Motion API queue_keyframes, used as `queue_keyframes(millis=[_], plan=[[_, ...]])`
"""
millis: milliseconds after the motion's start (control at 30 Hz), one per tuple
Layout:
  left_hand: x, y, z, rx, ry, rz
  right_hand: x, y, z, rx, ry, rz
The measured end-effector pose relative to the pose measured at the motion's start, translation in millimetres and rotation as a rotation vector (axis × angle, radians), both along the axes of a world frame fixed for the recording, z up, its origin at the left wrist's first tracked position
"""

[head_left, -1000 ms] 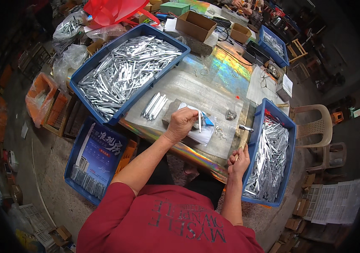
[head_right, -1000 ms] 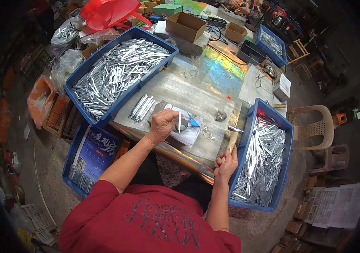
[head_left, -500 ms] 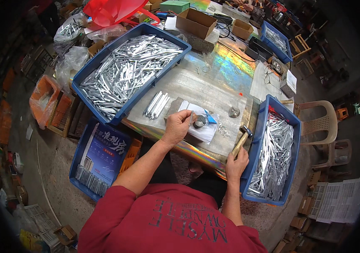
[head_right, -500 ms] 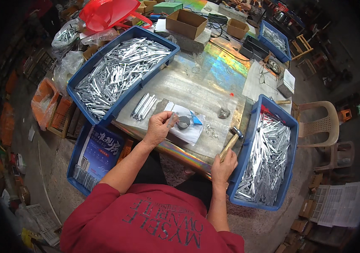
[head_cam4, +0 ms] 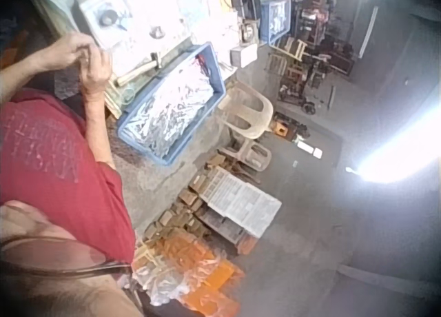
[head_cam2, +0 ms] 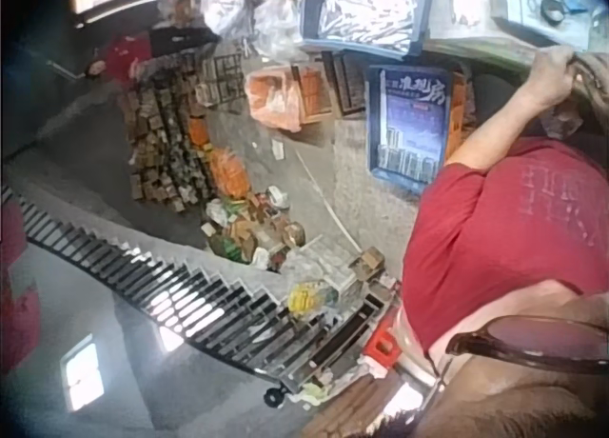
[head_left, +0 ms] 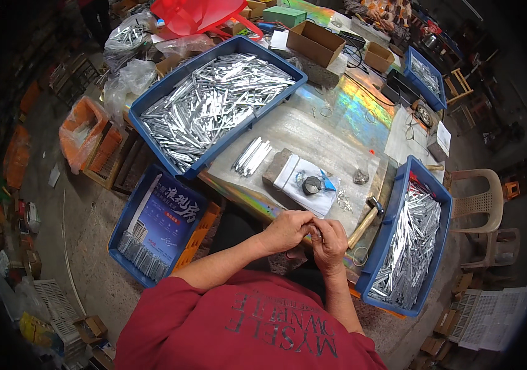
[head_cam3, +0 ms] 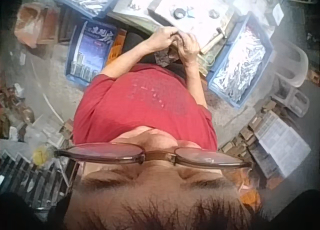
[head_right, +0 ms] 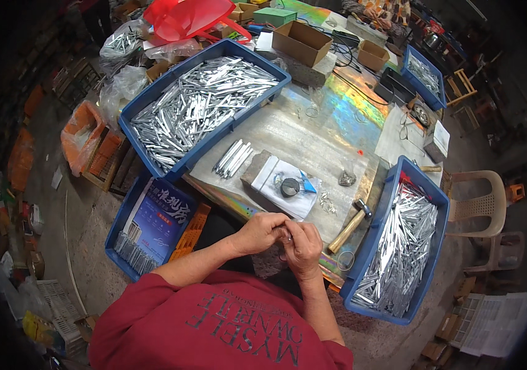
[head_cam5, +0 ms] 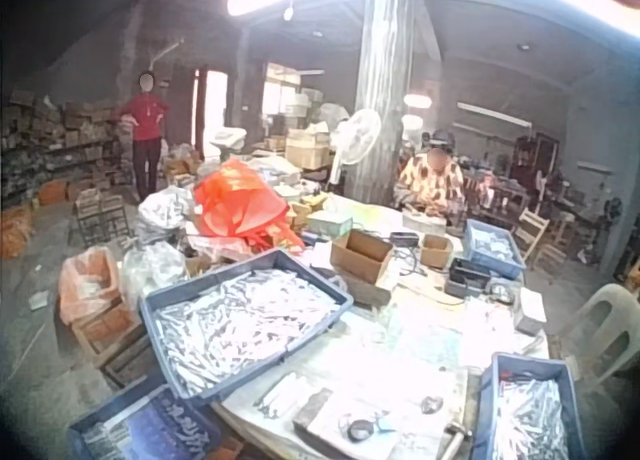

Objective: The person assembles metal hardware by attaching small components onto metal pins by hand and securing them with a hammer on a small metal block.

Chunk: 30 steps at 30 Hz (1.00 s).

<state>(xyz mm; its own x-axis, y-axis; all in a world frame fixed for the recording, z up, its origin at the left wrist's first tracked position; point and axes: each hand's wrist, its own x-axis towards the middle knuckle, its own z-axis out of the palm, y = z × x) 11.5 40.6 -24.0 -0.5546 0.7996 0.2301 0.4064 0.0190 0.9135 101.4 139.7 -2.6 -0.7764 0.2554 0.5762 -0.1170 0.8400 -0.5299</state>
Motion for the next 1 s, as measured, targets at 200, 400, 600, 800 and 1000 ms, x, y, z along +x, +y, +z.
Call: queue_keyframes(millis=[200, 400, 600, 800, 1000], plan=[[-1, -7, -4, 0.095, 0.212, 0.026, 0, -6, 0, -0.027, 0.071, -0.029], [-3, -7, -7, 0.184, 0.321, 0.043, 2, -10, -1, -0.354, 0.048, -0.125], [-5, -12, -6, 0.208, 0.419, 0.076, 7, -6, -3, -1.014, -0.117, -0.055], [-40, -31, -11, 0.095, 0.451, 0.377, 2, -12, -11, -0.909, -0.095, -0.065], [-98, -53, -12, -0.211, 0.453, 0.630, 18, -6, -17, -1.009, -0.173, -0.096]])
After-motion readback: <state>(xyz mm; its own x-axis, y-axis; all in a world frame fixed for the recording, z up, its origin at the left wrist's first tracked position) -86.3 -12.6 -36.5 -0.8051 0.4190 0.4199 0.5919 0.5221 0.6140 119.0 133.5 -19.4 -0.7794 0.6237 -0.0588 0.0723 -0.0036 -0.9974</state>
